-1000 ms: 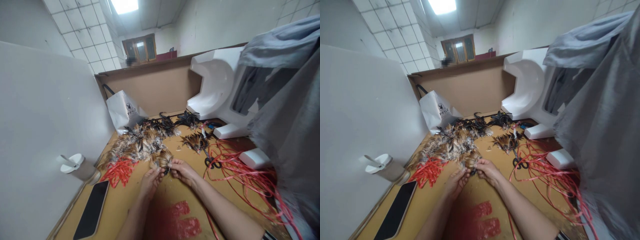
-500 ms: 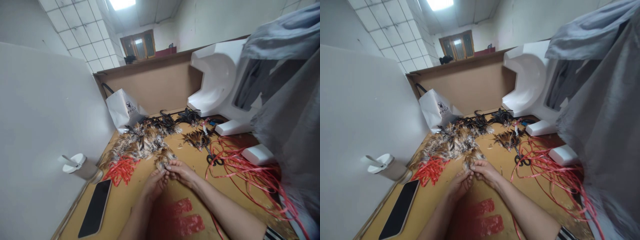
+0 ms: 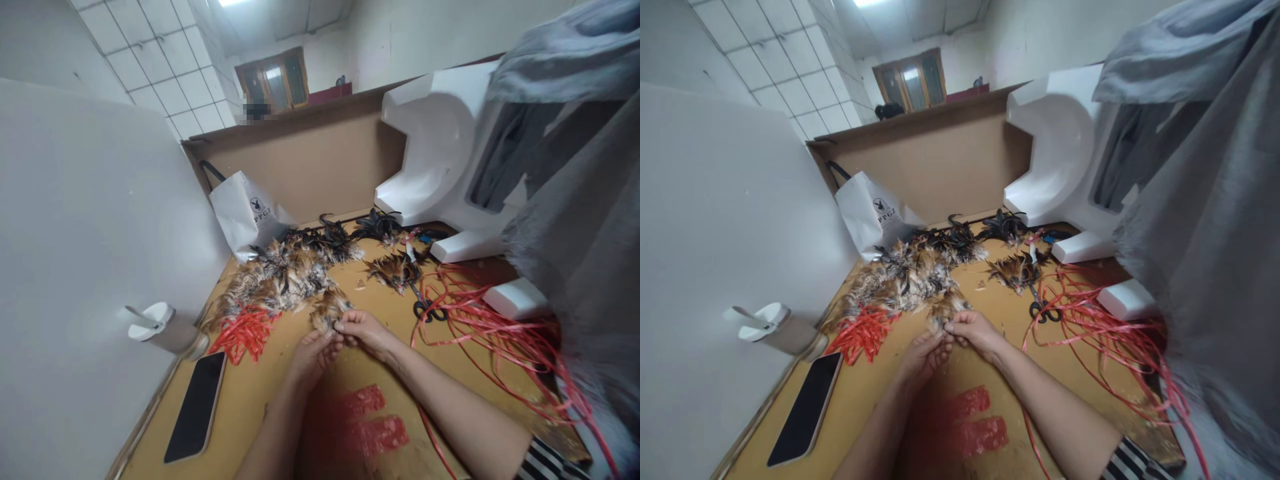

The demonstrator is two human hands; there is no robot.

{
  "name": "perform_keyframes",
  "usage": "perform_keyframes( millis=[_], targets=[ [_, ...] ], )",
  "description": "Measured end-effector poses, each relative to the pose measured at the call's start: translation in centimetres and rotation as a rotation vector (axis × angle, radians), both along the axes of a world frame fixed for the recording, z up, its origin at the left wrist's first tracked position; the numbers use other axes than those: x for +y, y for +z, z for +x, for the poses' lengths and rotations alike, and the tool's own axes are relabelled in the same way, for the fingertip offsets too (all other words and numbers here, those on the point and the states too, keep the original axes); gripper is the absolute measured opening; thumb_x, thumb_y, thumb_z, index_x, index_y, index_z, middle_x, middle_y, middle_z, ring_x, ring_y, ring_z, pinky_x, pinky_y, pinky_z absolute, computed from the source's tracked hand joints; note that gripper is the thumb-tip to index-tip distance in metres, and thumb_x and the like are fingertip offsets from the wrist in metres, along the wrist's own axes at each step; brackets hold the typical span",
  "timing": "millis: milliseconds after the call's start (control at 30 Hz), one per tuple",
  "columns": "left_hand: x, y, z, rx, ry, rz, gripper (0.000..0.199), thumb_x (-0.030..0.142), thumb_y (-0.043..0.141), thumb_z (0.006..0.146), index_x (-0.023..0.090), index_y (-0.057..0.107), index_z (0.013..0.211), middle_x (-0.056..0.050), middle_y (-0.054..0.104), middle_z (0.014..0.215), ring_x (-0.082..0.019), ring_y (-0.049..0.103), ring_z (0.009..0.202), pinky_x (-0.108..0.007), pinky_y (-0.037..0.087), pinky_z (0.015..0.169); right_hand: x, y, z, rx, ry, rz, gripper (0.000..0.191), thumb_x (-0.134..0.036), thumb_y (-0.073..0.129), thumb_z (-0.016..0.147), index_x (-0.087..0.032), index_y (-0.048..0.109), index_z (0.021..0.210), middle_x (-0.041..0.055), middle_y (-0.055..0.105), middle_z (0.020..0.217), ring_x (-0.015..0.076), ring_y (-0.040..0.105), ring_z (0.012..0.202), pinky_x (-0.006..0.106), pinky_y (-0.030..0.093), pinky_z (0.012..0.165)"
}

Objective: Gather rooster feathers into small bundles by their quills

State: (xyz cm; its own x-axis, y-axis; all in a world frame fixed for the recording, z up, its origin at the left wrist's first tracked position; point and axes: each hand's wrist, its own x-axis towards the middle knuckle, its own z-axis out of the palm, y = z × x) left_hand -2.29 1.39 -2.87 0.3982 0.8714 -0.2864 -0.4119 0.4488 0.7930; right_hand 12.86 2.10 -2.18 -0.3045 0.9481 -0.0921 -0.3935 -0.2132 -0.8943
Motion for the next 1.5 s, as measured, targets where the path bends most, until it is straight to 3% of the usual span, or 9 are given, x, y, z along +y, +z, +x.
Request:
perform_keyframes(
  millis=[600, 900, 1000, 1133, 1233, 1367, 1500],
  targets=[
    [-0.1, 0.2, 0.5, 0.227, -0.003, 0.039, 0.028, 0.032, 0.070, 0.056, 0.011, 0.063, 0.072, -0.006, 0.066, 0.067, -0.009, 0.055, 0.050, -0.019, 0.034, 0.047, -0.2, -0.1, -0.6, -0.174, -0.110, 0.016, 0.028, -0.036, 0.068, 0.056, -0.015, 0.049, 0.057, -0.0069, 0.047, 0.038, 0.0034, 0.031, 0.033, 0.018, 0.018, 0.037],
    [0.2, -0.3, 0.4, 0.345, -0.019, 0.146, 0.027, 0.035, 0.069, 0.055, 0.011, 0.062, 0.067, -0.006, 0.064, 0.063, -0.010, 0.053, 0.047, -0.020, 0.035, 0.045, -0.6, 0.4, -1.0, -0.132, -0.075, 0.036, 0.028, -0.037, 0.067, 0.056, -0.016, 0.049, 0.058, -0.0044, 0.053, 0.042, 0.0073, 0.044, 0.039, 0.019, 0.028, 0.043],
    [0.4, -0.3, 0.2, 0.358, 0.016, 0.155, 0.026, 0.035, 0.068, 0.056, 0.012, 0.062, 0.067, -0.005, 0.063, 0.061, -0.009, 0.052, 0.046, -0.019, 0.035, 0.045, -0.3, 0.2, -0.7, -0.172, -0.125, 0.062, 0.026, -0.039, 0.065, 0.059, -0.016, 0.052, 0.060, -0.0045, 0.052, 0.043, 0.0084, 0.045, 0.042, 0.020, 0.031, 0.045],
    [1.1, -0.4, -0.3, 0.302, 0.194, 0.107, 0.026, 0.034, 0.068, 0.057, 0.013, 0.062, 0.069, -0.004, 0.063, 0.063, -0.008, 0.051, 0.047, -0.018, 0.035, 0.044, 1.3, -1.2, 0.4, -0.358, -0.355, 0.204, 0.025, -0.039, 0.058, 0.065, -0.014, 0.058, 0.064, -0.0031, 0.054, 0.052, 0.0085, 0.045, 0.048, 0.020, 0.033, 0.050],
    [1.5, -0.6, -0.7, 0.237, 0.275, 0.086, 0.022, 0.032, 0.067, 0.059, 0.015, 0.062, 0.072, -0.004, 0.064, 0.068, -0.008, 0.052, 0.050, -0.018, 0.036, 0.046, 2.1, -2.0, 1.2, -0.595, -0.431, 0.338, 0.022, -0.036, 0.056, 0.067, -0.014, 0.060, 0.067, -0.0001, 0.057, 0.059, 0.0112, 0.048, 0.054, 0.022, 0.036, 0.054],
    [1.7, -0.8, -0.8, 0.216, 0.290, 0.066, 0.021, 0.030, 0.068, 0.059, 0.015, 0.063, 0.073, -0.005, 0.064, 0.070, -0.008, 0.053, 0.051, -0.019, 0.038, 0.047, 1.9, -1.7, 1.4, -0.960, -0.425, 0.542, 0.016, -0.028, 0.050, 0.072, -0.017, 0.061, 0.068, 0.0021, 0.058, 0.067, 0.0131, 0.050, 0.063, 0.022, 0.036, 0.061],
    [1.6, -0.7, -0.8, 0.200, 0.301, 0.069, 0.026, 0.031, 0.069, 0.058, 0.014, 0.062, 0.076, -0.005, 0.064, 0.070, -0.008, 0.053, 0.051, -0.019, 0.038, 0.047, 1.2, -0.9, 0.8, -1.195, -0.344, 0.615, 0.015, -0.024, 0.047, 0.074, -0.019, 0.061, 0.075, 0.0029, 0.058, 0.077, 0.0135, 0.052, 0.069, 0.022, 0.035, 0.064]
  ],
)
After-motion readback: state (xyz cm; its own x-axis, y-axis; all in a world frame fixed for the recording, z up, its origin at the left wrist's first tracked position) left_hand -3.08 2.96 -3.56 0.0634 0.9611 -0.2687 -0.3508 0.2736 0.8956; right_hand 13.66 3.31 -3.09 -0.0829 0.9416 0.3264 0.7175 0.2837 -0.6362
